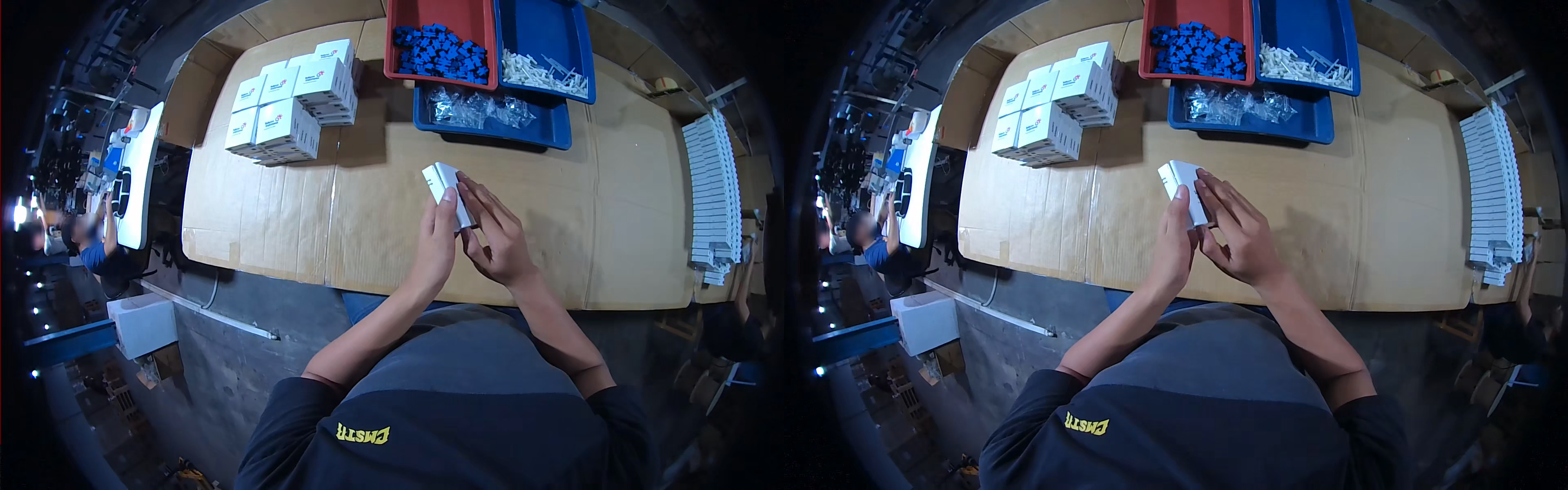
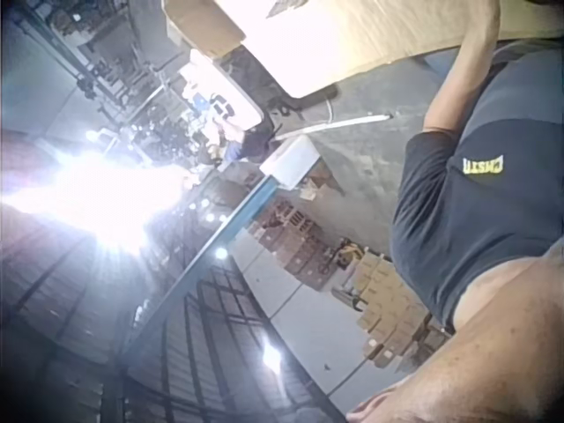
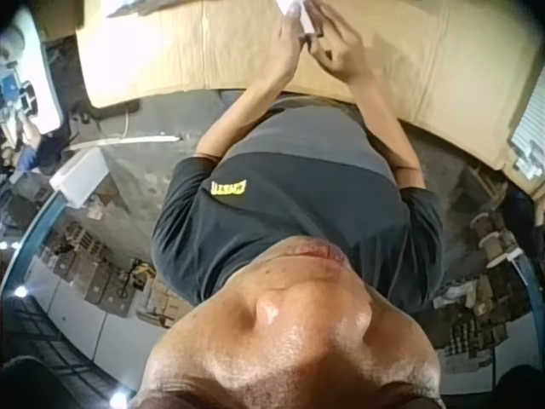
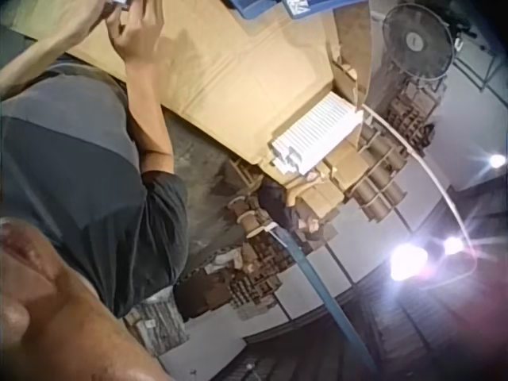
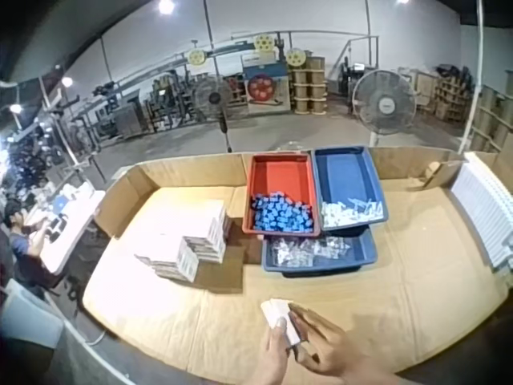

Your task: The person picks up a white box, removes a plastic case, and places a screw and a wall plug from a small bag into it. After adding a blue component, they snap the case shut and place it back into the box.

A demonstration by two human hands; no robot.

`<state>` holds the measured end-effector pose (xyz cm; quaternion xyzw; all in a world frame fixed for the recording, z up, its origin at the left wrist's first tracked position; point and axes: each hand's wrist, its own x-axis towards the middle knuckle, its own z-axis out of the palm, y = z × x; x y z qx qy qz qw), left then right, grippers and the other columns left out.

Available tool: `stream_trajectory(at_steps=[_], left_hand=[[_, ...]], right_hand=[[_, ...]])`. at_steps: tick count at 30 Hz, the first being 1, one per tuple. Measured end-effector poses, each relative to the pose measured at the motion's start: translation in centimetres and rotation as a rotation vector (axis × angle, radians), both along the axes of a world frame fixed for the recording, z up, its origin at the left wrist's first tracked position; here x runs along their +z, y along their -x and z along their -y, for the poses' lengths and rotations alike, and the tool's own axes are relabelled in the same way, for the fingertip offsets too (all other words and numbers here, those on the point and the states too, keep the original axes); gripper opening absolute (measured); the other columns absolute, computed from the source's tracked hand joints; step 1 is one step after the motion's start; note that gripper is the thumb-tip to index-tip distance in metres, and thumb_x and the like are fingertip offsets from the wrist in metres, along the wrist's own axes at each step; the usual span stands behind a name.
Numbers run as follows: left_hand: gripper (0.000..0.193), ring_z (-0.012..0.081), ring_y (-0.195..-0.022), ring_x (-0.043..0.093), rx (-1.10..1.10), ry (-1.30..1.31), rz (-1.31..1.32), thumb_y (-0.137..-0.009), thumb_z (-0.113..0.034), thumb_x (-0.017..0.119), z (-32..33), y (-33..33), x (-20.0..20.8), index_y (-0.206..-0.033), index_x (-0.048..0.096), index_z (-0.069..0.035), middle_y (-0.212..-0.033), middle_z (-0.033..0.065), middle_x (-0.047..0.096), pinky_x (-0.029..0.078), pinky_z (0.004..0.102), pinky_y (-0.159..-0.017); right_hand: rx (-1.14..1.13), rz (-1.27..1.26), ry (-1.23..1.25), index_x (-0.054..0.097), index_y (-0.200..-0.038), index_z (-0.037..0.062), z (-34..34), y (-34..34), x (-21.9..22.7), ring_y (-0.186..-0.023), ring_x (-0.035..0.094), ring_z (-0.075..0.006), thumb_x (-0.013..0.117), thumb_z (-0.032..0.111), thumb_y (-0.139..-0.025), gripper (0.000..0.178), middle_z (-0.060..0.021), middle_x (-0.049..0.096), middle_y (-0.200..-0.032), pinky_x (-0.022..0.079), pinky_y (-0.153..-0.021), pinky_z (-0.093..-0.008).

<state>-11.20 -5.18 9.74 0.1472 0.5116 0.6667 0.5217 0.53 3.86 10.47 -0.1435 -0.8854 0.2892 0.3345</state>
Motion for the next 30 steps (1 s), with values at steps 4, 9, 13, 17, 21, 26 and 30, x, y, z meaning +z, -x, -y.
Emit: stream_trajectory(at_steps=[4, 9, 13, 17, 21, 26, 30], left_hand=[[0.051, 0.0093, -0.091, 0.053, 0.091, 0.015, -0.044, -0.112, -0.049, 0.04, -1.0, -1.0, 1.2, -0.135, 0.052, -0.005, -0.102, 0.0013, 0.059, 0.046, 0.0268, -0.076], [0.052, 0.0046, -0.068, 0.047, 0.208, 0.026, -0.105, -0.11, -0.057, 0.041, -1.2, -1.1, 1.0, -0.111, 0.059, -0.008, -0.082, -0.0032, 0.054, 0.036, 0.0229, -0.058], [0.051, 0.0042, -0.065, 0.046, 0.249, -0.006, -0.248, -0.111, -0.055, 0.038, -0.9, -1.2, 0.4, -0.109, 0.058, -0.008, -0.08, -0.0031, 0.053, 0.035, 0.0226, -0.055], [0.045, 0.0112, -0.105, 0.053, 0.149, 0.007, -0.062, -0.114, -0.041, 0.039, -0.2, -1.3, 0.4, -0.139, 0.048, -0.004, -0.114, 0.0052, 0.058, 0.047, 0.0294, -0.089], [0.049, 0.0126, -0.108, 0.054, 0.157, -0.071, -0.072, -0.114, -0.04, 0.037, 0.1, -1.2, -0.5, -0.147, 0.044, -0.004, -0.118, 0.0059, 0.057, 0.047, 0.0303, -0.093], [0.063, 0.0173, -0.122, 0.052, 0.178, -0.227, -0.22, -0.114, -0.04, 0.036, -0.4, 0.2, 0.2, -0.165, 0.02, -0.007, -0.135, 0.0099, 0.053, 0.043, 0.0332, -0.104], [0.091, 0.0291, -0.141, 0.044, 0.097, -0.404, -0.47, -0.102, -0.047, 0.057, 0.0, 1.8, 1.3, -0.167, 0.007, -0.008, -0.152, 0.0204, 0.042, 0.034, 0.0433, -0.117]], right_hand=[[-0.044, -0.053, -0.065, 0.057, -0.139, -0.0086, 0.1, 1.0, -0.1, -0.125, 0.064, -0.0405, 0.063, 0.004, -0.089, 0.052, -0.025, 0.061, -0.141, 0.054, -0.104, -0.0458], [-0.089, -0.099, -0.046, 0.058, -0.134, -0.0123, 0.7, 1.8, -0.7, -0.119, 0.067, -0.0394, 0.06, -0.003, -0.09, 0.045, -0.0249, 0.064, -0.135, 0.059, -0.097, -0.0421], [-0.086, -0.107, -0.042, 0.057, -0.133, -0.0137, 1.1, 1.9, -1.1, -0.118, 0.068, -0.0401, 0.056, -0.002, -0.094, 0.04, -0.0266, 0.065, -0.134, 0.059, -0.097, -0.0433], [-0.097, -0.093, -0.04, 0.055, -0.134, -0.0149, 1.5, 1.5, -1.6, -0.119, 0.067, -0.0422, 0.053, -0.001, -0.096, 0.041, -0.0268, 0.065, -0.134, 0.058, -0.099, -0.0445], [-0.081, -0.129, -0.039, 0.055, -0.133, -0.0175, 1.6, 1.6, -1.6, -0.114, 0.07, -0.0439, 0.047, 0.006, -0.103, 0.039, -0.031, 0.065, -0.131, 0.06, -0.094, -0.0438], [0.087, -0.086, 0.147, 0.045, -0.148, -0.0102, 1.3, 1.8, 0.3, -0.139, 0.051, -0.0449, 0.049, -0.004, -0.096, 0.052, -0.029, 0.048, -0.153, 0.046, -0.114, -0.0468], [0.162, -0.085, 0.31, 0.042, -0.151, -0.0093, 0.2, 0.3, 2.9, -0.146, 0.046, -0.0404, 0.044, 0.007, -0.099, 0.055, -0.0271, 0.04, -0.16, 0.041, -0.117, -0.042]])
